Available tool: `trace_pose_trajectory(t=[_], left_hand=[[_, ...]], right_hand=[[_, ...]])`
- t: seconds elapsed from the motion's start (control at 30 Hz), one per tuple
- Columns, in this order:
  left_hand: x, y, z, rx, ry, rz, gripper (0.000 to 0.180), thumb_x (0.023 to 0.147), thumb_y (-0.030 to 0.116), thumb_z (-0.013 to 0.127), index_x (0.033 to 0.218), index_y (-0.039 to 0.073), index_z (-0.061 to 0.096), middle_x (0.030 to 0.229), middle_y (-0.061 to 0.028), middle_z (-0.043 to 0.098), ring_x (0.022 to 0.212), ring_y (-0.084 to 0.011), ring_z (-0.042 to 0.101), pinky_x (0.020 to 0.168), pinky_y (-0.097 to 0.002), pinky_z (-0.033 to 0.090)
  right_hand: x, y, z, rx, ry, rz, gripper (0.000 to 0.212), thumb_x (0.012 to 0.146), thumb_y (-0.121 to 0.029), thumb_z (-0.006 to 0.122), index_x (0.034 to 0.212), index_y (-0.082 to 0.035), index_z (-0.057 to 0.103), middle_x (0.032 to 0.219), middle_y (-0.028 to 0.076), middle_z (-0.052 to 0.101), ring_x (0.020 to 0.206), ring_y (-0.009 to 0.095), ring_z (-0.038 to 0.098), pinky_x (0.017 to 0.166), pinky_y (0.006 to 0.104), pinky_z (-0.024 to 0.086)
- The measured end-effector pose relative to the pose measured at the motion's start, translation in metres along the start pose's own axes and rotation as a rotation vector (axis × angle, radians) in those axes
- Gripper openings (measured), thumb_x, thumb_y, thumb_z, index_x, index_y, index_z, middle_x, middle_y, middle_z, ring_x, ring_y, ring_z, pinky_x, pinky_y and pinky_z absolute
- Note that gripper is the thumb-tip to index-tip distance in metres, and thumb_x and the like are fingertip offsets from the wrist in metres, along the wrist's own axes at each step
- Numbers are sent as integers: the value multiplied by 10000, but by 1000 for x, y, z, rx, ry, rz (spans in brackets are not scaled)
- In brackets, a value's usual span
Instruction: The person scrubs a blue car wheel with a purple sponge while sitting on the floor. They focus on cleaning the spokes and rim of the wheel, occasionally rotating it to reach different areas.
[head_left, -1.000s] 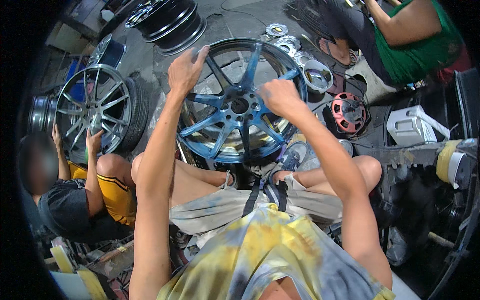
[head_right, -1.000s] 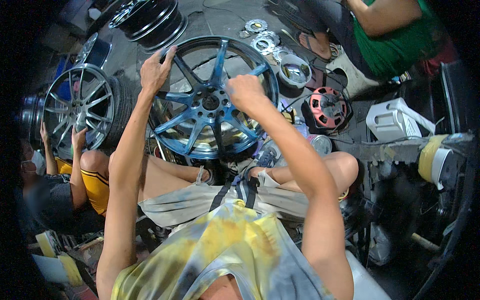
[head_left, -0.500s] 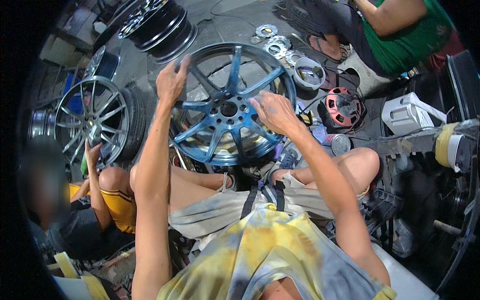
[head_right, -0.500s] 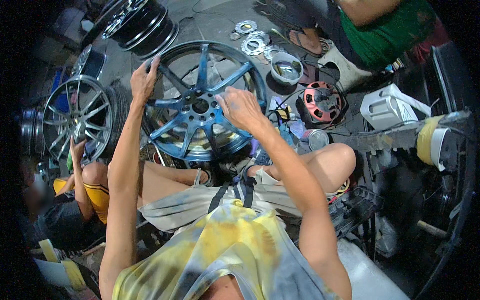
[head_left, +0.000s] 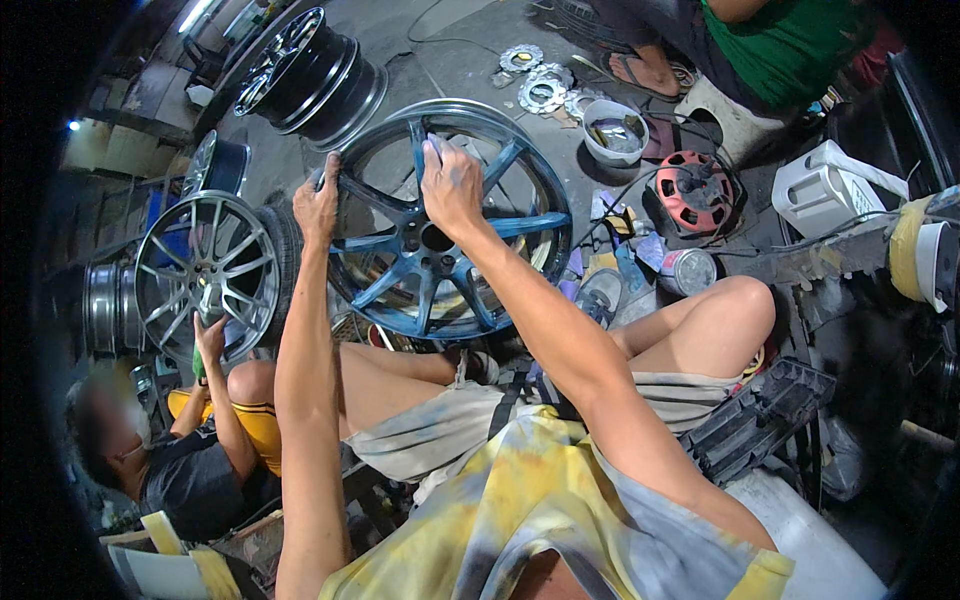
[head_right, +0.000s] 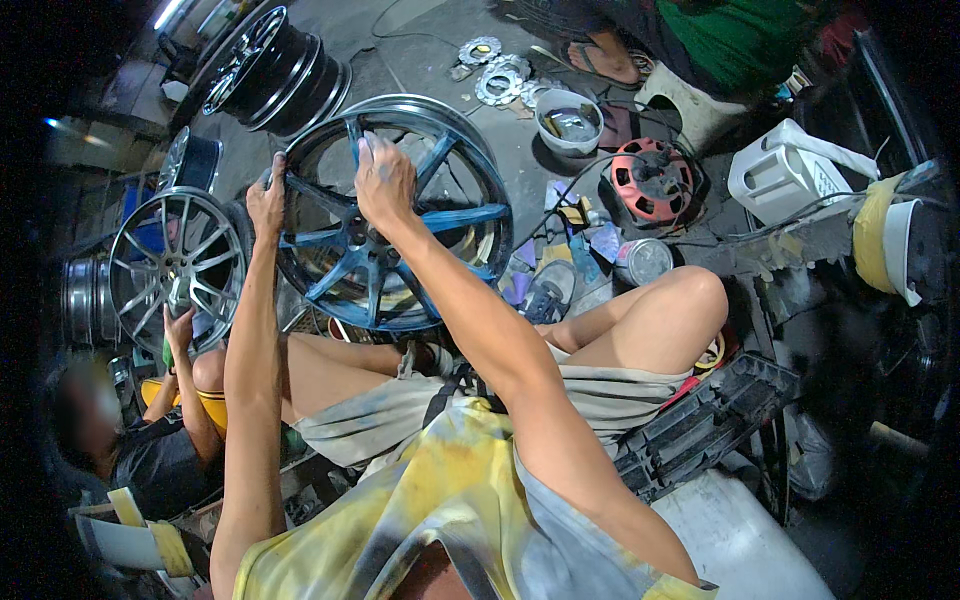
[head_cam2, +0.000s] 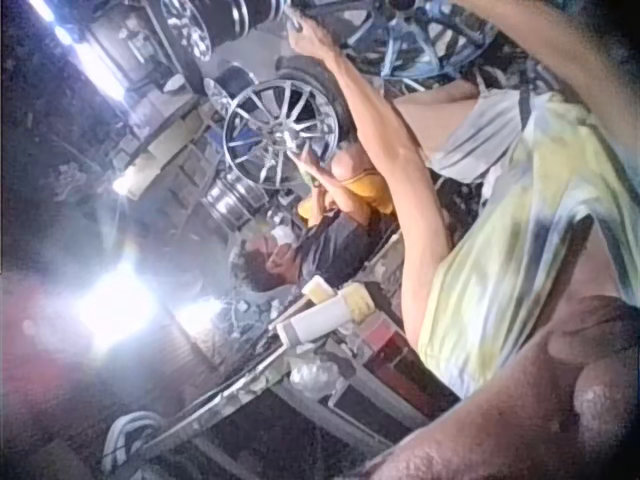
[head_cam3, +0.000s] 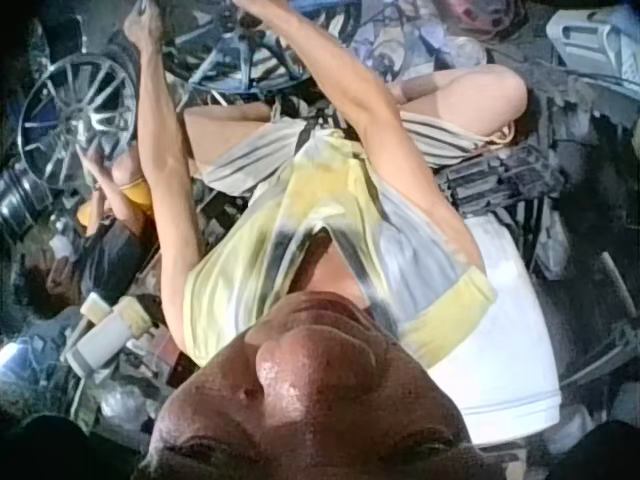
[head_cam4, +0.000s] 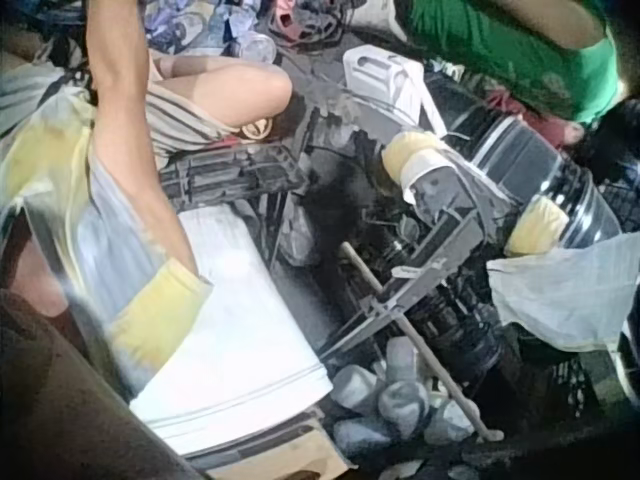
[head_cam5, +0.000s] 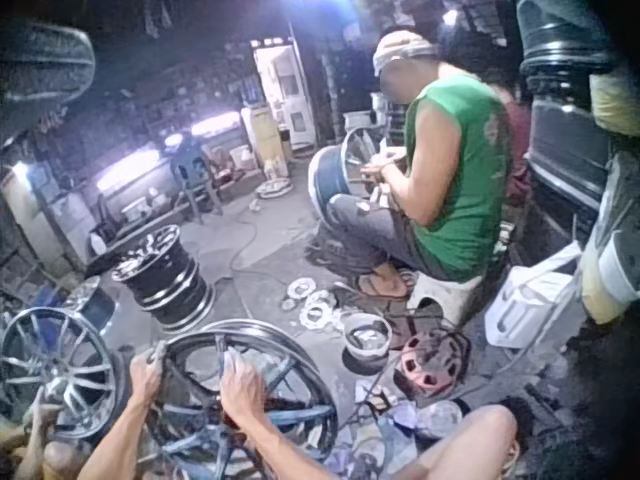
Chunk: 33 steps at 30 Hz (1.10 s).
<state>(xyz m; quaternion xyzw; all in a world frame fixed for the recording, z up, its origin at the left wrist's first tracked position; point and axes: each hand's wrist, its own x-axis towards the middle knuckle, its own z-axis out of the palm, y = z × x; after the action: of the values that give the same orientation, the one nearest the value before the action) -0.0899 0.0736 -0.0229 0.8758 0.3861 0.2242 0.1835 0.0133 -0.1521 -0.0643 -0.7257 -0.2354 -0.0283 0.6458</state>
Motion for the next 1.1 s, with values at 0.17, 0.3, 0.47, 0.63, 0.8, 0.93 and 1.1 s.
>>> trace_pose_trajectory(t=[0.17, 0.3, 0.47, 0.63, 0.8, 0.93, 1.1], left_hand=[[1, -3, 1, 2, 14, -10, 804, 902, 782, 529, 1050, 34, 782, 876, -248, 726, 904, -395, 696, 862, -444, 505], [-3, 1, -3, 38, 12, 2, 848, 897, 805, 499, 990, 7, 769, 859, -268, 706, 914, -411, 686, 879, -460, 494], [8, -3, 2, 46, 16, 7, 837, 900, 795, 505, 958, 2, 766, 857, -266, 708, 897, -411, 681, 875, -467, 491], [-3, 5, -3, 59, -25, -34, 825, 906, 785, 510, 957, 4, 772, 841, -265, 712, 875, -417, 690, 852, -468, 497], [-1, 2, -2, 37, 41, 30, 821, 905, 784, 514, 956, 7, 774, 834, -256, 715, 890, -413, 698, 850, -464, 498], [-6, 7, -2, 55, -7, -16, 816, 902, 788, 510, 1000, 22, 777, 871, -256, 723, 919, -415, 699, 862, -470, 496], [-6, 15, -4, 27, 16, 4, 833, 896, 796, 509, 972, 9, 773, 891, -257, 726, 915, -421, 693, 862, -478, 493]], right_hand=[[-51, 11, 1, 81, 66, -73, 339, 1053, -197, 500, 1235, 34, 671, 1063, 273, 690, 956, 464, 657, 835, 514, 518], [-3, -7, 6, 54, 130, -118, 315, 1044, -182, 515, 1193, 37, 686, 1012, 268, 699, 918, 459, 662, 814, 509, 515], [-29, 11, 6, 110, 136, -160, 323, 1041, -209, 520, 1155, 38, 693, 987, 273, 695, 894, 470, 655, 790, 516, 509], [-1, 0, 4, 43, 118, -178, 333, 1049, -201, 509, 1188, 40, 691, 1060, 282, 699, 949, 458, 662, 834, 502, 518], [-49, 7, 2, -13, 24, -132, 340, 1016, -105, 566, 1336, -3, 624, 1121, 266, 678, 975, 463, 663, 807, 500, 541], [-21, 3, 4, -107, 76, -205, 398, 1024, -119, 556, 1415, -46, 565, 949, 228, 648, 856, 465, 655, 709, 507, 537], [-46, 17, 8, -102, 88, -270, 405, 1029, -151, 555, 1428, -82, 565, 978, 226, 656, 787, 453, 661, 643, 538, 532]])
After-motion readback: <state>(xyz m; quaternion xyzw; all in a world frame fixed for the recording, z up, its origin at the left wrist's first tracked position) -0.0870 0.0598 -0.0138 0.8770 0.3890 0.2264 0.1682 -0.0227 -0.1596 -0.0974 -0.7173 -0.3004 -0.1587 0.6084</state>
